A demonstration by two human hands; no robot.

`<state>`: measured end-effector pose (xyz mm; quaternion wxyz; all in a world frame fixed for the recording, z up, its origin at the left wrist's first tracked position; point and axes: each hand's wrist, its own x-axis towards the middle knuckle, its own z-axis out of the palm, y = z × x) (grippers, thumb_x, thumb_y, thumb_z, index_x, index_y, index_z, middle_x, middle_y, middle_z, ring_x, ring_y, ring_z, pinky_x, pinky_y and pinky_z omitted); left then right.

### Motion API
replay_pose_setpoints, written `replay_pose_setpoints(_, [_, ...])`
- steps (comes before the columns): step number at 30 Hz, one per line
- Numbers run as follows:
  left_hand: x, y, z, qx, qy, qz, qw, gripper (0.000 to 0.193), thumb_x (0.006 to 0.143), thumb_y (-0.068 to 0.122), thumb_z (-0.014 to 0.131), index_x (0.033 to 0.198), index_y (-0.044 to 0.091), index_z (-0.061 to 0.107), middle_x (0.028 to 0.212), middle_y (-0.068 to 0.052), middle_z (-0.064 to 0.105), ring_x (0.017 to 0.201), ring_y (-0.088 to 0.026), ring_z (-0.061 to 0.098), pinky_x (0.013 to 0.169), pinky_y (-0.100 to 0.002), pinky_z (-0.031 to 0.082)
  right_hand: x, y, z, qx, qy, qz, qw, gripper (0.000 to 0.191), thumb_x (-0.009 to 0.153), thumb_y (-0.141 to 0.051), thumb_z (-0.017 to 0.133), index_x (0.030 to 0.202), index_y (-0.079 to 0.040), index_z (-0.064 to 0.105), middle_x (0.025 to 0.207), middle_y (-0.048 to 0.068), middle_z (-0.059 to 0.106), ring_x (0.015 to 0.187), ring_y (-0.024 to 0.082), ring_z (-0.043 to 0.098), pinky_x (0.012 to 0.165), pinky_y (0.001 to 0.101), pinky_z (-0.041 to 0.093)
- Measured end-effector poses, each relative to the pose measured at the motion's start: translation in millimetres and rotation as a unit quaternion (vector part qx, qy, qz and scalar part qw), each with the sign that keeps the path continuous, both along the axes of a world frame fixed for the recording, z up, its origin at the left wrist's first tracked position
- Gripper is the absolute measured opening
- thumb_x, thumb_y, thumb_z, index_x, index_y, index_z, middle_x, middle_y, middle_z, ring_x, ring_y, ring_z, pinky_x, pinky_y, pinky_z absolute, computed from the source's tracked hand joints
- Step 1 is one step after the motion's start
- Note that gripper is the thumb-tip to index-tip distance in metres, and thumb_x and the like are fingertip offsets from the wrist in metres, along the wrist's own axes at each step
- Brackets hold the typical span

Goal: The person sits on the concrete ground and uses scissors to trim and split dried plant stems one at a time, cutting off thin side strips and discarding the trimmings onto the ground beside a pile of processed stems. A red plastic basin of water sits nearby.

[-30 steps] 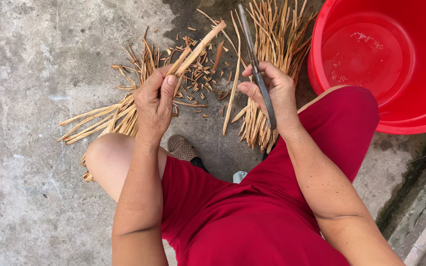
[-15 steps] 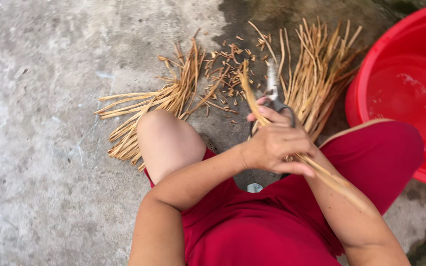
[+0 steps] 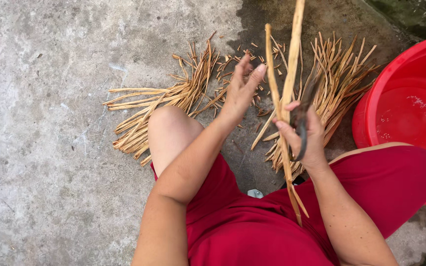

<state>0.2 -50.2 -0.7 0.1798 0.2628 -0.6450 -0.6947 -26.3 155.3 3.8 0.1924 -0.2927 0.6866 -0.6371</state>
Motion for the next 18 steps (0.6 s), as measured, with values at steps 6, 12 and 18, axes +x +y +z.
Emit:
replay_pose_setpoints(6, [-24, -11, -25, 0.345, 0.149, -0.136, 0.917, 0.055, 0.098, 0.028, 0.061, 0.145, 0.007, 0.040, 0.102, -0.015, 0.074, 0.086, -0.025, 0.074, 0.075, -0.039, 0.065, 15, -10, -12, 0.101, 0.074, 0.049, 0.991, 0.034, 0.093, -0.005, 0.074, 0.122, -0.008, 0.056, 0.106, 0.010, 0.076, 0.101, 0.018, 0.077, 0.084, 0.0291, 0.064])
replay_pose_setpoints(12, [-19, -30, -16, 0.314, 0.254, -0.087, 0.911, 0.039, 0.104, 0.018, 0.061, 0.141, 0.006, 0.053, 0.101, -0.009, 0.071, 0.081, -0.016, 0.073, 0.070, -0.031, 0.063, 26, -11, -17, 0.148, 0.097, 0.042, 0.983, 0.049, 0.088, -0.012, 0.081, 0.130, -0.007, 0.057, 0.103, 0.008, 0.077, 0.091, 0.015, 0.074, 0.081, 0.0294, 0.060])
replay_pose_setpoints(18, [-3, -6, -8, 0.139, 0.150, -0.061, 0.977, 0.032, 0.102, 0.015, 0.067, 0.132, 0.004, 0.060, 0.104, -0.002, 0.070, 0.079, -0.011, 0.072, 0.069, -0.026, 0.061, 0, -7, -6, 0.055, 0.101, -0.070, 0.991, 0.050, 0.092, -0.008, 0.079, 0.135, -0.004, 0.054, 0.126, 0.010, 0.072, 0.107, 0.015, 0.071, 0.091, 0.0306, 0.061])
